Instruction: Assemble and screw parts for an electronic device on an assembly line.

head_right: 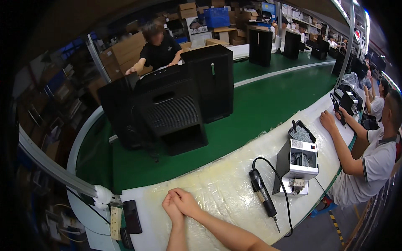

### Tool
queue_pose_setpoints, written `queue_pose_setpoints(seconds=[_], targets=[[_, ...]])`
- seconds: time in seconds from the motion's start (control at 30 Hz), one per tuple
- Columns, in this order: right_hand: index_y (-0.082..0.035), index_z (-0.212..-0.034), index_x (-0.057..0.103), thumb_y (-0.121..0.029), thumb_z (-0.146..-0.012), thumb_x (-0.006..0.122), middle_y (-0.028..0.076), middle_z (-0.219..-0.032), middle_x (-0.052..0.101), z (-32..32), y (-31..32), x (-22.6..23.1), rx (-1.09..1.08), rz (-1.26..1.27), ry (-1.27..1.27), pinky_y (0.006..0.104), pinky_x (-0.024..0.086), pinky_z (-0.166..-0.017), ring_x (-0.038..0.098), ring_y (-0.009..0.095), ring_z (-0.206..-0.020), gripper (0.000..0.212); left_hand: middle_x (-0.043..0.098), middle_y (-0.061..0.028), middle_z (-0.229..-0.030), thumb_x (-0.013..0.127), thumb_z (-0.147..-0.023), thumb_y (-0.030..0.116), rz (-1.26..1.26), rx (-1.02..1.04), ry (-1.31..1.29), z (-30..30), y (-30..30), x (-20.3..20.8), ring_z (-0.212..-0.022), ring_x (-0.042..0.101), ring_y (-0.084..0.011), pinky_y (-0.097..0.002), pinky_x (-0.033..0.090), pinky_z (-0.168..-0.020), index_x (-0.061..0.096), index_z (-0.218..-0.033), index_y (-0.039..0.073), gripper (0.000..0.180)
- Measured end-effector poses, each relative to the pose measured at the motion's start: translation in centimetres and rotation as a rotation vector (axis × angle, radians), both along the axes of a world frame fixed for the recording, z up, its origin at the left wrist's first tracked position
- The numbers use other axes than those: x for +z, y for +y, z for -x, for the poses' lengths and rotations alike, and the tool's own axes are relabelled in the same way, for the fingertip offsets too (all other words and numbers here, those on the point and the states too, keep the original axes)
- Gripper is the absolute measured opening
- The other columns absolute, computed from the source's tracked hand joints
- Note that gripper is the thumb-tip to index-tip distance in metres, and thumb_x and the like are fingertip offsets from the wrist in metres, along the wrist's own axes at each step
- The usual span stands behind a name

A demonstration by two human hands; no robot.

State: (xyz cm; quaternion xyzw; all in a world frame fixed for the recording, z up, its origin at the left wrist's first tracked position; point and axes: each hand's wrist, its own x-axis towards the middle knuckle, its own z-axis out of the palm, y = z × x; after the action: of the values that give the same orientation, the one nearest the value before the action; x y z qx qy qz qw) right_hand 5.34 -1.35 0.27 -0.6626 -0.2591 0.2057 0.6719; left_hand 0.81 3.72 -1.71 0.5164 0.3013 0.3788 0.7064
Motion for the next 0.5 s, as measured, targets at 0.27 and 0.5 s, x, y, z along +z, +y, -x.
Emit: queue_pose_setpoints(seconds=[0.27,0.5], targets=[[0.0,-0.105,0.065,-0.022,-0.093,0.053,0.019,-0.097,0.067,-0.2,-0.4,-0.6,-0.002,0.01,-0.018,0.0358,0.051,-0.078,0.066,0.032,-0.088,0.027,0.059,-0.001,-0.075,0.05,-0.091,0.001,0.0,0.013,0.017,-0.3,-0.6,0.1,-0.069,0.053,-0.0083,-0.022,0.043,-0.061,0.063,-0.08,-0.003,0.017],[-0.001,-0.105,0.065,-0.022,-0.094,0.052,0.02,-0.099,0.067,-0.3,-0.3,-0.7,0.001,0.003,-0.026,0.0367,0.051,-0.078,0.066,0.032,-0.089,0.027,0.061,-0.0034,-0.077,0.051,-0.091,0.003,-0.029,0.023,-0.007,-0.2,-0.2,-1.1,-0.068,0.055,-0.0108,-0.0231,0.045,-0.062,0.063,-0.082,-0.004,0.016]])
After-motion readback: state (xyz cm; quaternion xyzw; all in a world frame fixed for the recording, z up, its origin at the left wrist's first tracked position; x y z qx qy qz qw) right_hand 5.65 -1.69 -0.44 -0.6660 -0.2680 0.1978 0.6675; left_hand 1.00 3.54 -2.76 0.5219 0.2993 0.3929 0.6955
